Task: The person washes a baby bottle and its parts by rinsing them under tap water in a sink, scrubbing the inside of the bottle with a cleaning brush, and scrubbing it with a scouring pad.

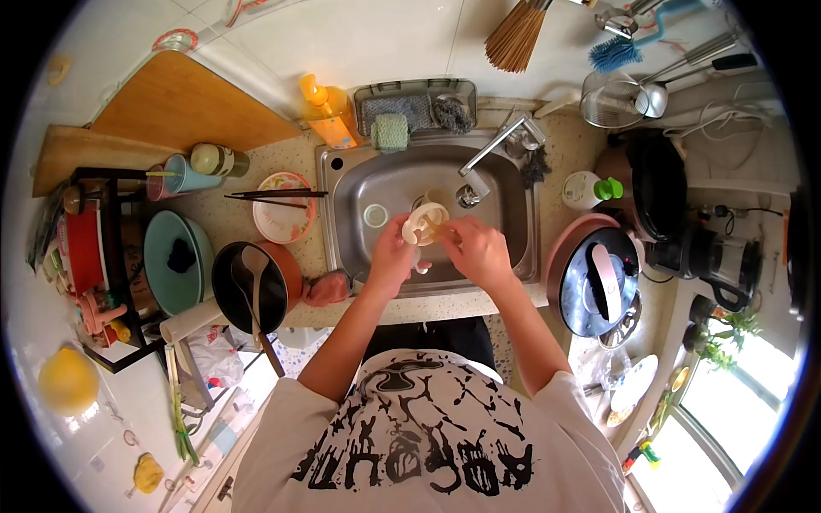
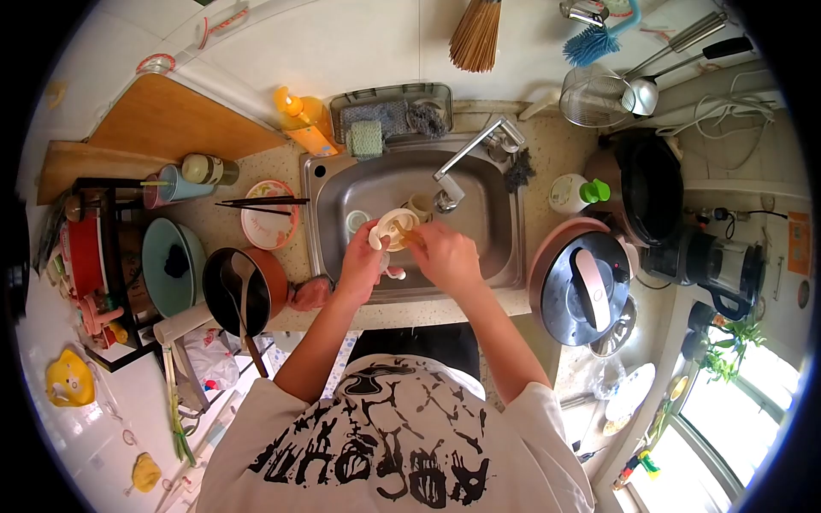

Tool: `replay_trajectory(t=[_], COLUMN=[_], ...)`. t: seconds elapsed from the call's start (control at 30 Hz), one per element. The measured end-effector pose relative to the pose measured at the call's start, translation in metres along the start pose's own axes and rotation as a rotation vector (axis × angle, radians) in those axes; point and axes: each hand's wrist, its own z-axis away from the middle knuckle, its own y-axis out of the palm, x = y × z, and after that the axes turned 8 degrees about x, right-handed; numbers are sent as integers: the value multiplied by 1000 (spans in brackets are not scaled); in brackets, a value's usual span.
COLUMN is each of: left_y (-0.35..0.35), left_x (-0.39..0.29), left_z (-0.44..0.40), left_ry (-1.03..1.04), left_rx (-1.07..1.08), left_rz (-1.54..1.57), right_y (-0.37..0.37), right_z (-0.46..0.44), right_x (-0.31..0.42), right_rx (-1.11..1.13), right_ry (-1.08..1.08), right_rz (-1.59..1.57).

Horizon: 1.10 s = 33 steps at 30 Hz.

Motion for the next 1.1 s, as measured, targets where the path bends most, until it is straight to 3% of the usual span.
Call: replay_trajectory(t=[0.33,0.63,1.1], left_y=[-5,-1,3], left_x=[10,4,-14], left_z=[-5,1,-2], left_ry=[-1,285,366], left_rx=[8,-37,-126], left_rz=[-114,-526,-791], right_y=[4,8,-7], right_z=[-5,-6,-7], right_x=[2,4,9], right_rx=[-50,-54,-6], right_ry=[57,17,61], right_rz=[13,64,-106])
